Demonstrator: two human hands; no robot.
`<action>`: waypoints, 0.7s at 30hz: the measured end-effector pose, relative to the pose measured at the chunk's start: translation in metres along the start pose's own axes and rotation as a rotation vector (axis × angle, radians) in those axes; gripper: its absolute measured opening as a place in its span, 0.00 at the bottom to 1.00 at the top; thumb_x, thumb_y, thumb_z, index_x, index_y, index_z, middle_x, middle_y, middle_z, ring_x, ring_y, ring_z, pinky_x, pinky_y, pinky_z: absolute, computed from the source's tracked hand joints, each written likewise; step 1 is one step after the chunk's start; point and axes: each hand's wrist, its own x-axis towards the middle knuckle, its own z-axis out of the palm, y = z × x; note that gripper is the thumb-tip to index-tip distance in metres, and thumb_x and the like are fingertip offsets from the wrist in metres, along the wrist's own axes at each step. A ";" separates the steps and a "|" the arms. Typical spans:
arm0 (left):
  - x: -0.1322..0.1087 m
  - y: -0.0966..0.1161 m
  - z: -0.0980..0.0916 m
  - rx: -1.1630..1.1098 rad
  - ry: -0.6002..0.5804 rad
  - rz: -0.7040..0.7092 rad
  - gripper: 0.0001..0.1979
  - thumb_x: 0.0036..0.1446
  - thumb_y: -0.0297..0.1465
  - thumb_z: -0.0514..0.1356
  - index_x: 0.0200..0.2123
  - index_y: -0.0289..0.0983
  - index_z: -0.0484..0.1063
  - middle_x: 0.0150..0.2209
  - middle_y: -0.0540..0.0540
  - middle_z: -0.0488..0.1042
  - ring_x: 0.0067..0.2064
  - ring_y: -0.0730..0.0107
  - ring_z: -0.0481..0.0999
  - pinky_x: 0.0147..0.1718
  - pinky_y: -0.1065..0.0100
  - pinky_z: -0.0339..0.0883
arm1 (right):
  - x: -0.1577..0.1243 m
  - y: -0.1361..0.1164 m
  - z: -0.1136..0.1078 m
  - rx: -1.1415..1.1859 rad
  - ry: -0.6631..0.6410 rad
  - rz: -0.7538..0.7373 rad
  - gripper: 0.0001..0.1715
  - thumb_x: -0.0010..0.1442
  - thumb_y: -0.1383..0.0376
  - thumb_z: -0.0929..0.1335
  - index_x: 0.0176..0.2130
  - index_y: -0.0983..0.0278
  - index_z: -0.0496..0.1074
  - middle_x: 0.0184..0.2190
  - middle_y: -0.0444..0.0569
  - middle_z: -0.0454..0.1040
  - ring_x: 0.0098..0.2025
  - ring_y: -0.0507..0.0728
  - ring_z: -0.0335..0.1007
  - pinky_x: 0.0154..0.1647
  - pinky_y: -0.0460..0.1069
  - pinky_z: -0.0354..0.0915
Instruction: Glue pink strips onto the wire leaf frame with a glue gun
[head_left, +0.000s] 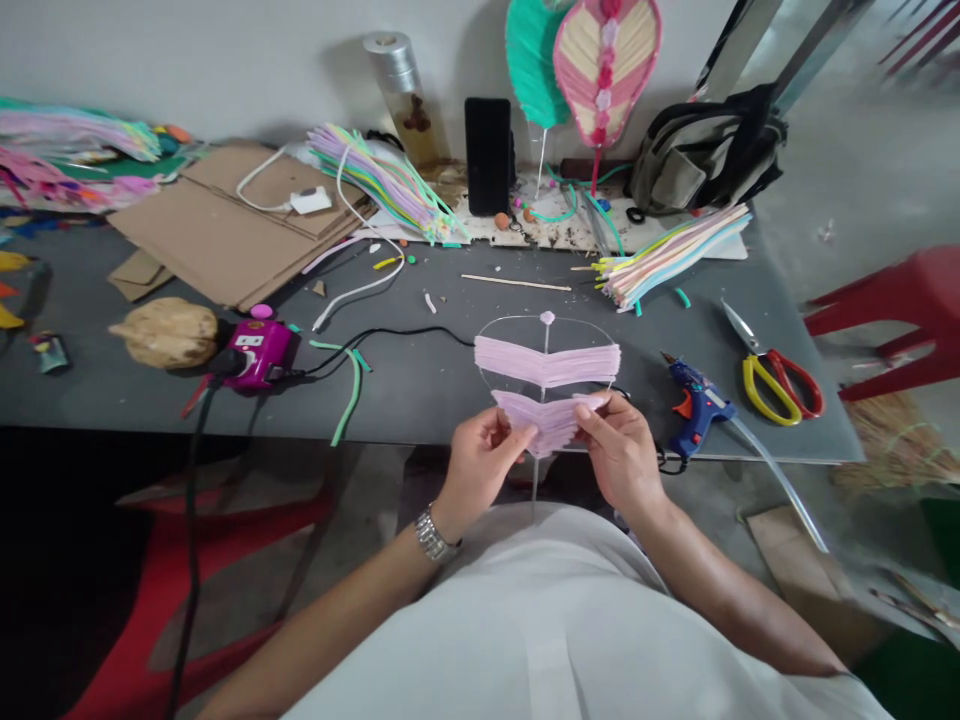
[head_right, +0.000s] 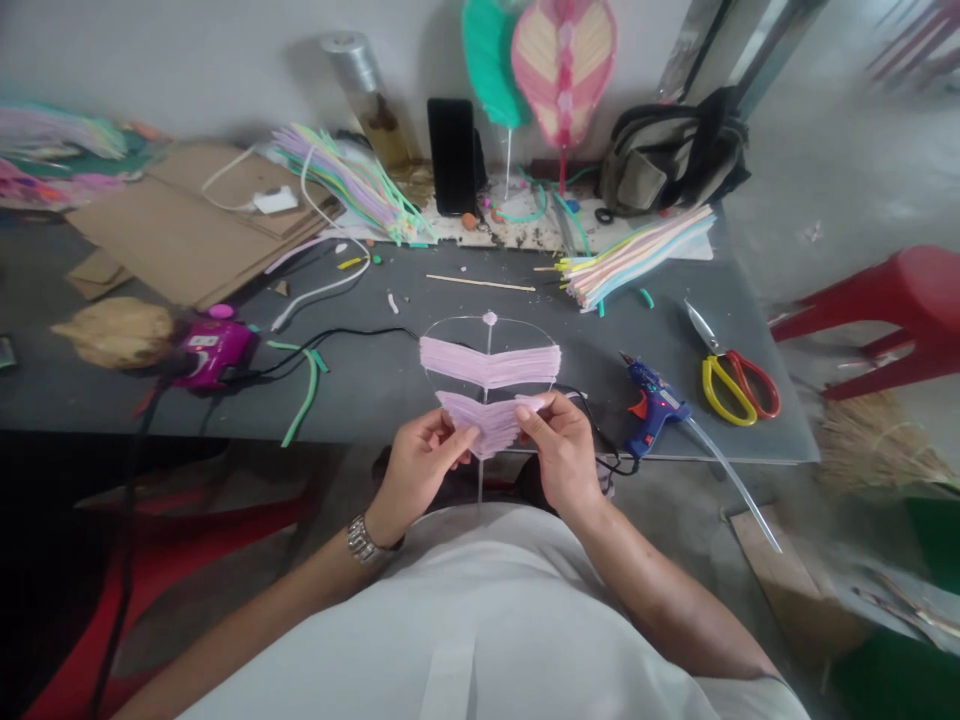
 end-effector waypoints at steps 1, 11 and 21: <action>0.000 0.000 0.001 0.032 0.005 0.028 0.19 0.55 0.45 0.68 0.24 0.38 0.69 0.21 0.52 0.70 0.23 0.74 0.68 0.22 0.73 0.61 | -0.001 0.001 0.001 -0.001 0.010 -0.011 0.22 0.45 0.53 0.82 0.29 0.60 0.72 0.24 0.41 0.72 0.27 0.51 0.63 0.30 0.47 0.61; 0.001 0.013 -0.020 0.480 0.072 0.217 0.15 0.59 0.40 0.60 0.26 0.38 0.77 0.20 0.50 0.74 0.22 0.70 0.72 0.26 0.71 0.67 | 0.003 -0.024 0.002 0.013 0.048 -0.129 0.26 0.46 0.48 0.81 0.29 0.61 0.70 0.23 0.39 0.69 0.25 0.50 0.61 0.27 0.46 0.61; -0.026 0.022 0.011 -0.085 0.135 0.156 0.20 0.53 0.47 0.70 0.38 0.35 0.82 0.38 0.42 0.84 0.38 0.62 0.81 0.40 0.67 0.76 | -0.007 -0.041 0.021 -1.004 -0.133 -1.353 0.08 0.67 0.71 0.66 0.44 0.61 0.73 0.38 0.50 0.79 0.36 0.55 0.72 0.37 0.51 0.64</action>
